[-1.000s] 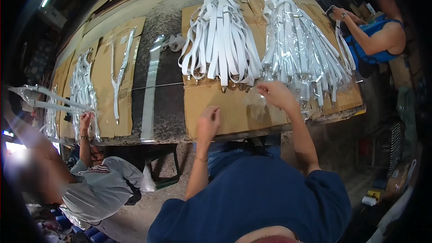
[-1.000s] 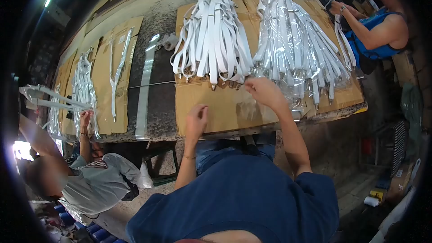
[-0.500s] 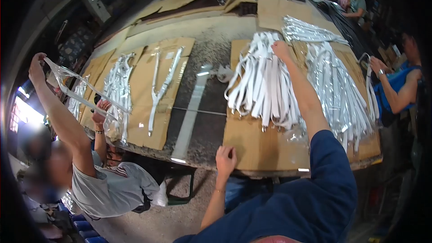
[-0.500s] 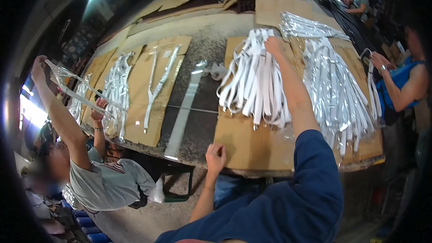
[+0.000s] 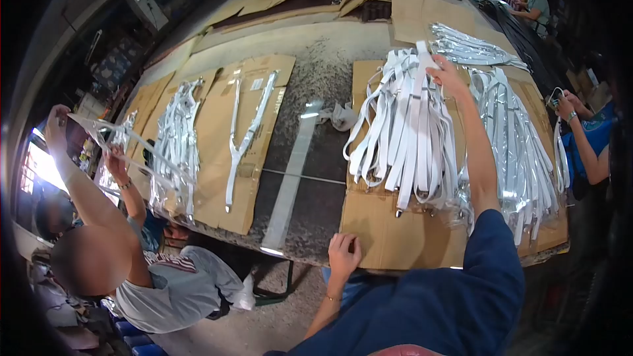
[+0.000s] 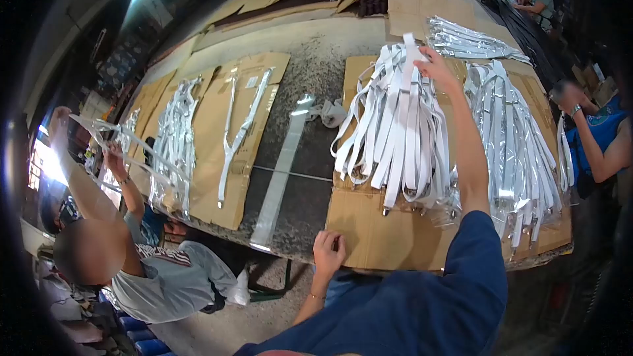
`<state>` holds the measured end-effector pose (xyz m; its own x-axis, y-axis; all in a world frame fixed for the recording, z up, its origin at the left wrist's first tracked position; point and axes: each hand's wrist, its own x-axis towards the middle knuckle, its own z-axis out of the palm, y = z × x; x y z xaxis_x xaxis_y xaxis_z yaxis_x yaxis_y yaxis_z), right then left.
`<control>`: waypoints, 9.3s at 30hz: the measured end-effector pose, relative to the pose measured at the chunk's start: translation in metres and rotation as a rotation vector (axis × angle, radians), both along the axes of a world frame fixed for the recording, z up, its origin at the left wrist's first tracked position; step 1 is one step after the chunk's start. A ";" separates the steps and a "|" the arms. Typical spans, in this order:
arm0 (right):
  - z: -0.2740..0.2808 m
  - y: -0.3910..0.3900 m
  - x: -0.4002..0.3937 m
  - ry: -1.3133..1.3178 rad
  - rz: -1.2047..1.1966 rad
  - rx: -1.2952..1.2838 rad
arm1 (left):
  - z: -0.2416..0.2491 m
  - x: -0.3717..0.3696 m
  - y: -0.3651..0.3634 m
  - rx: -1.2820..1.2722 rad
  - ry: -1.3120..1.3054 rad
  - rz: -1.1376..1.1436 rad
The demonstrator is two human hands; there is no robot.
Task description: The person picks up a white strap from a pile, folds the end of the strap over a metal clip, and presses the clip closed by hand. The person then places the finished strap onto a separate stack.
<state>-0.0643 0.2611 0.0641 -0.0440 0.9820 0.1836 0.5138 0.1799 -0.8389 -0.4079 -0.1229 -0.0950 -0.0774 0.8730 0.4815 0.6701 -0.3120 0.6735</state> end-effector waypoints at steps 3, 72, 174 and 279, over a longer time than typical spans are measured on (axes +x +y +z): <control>0.035 -0.060 -0.006 0.467 0.213 -0.001 | -0.001 -0.001 -0.001 -0.011 -0.005 -0.001; -0.121 -0.372 -0.169 -0.653 0.048 -0.245 | -0.113 -0.172 -0.067 -0.221 -1.842 0.318; -0.153 -0.366 -0.166 0.575 0.214 -0.526 | 0.017 0.016 -0.004 -0.637 -0.766 -0.204; -0.108 -0.340 -0.153 0.435 0.490 -0.516 | 0.010 0.015 -0.015 -0.616 -0.897 -0.259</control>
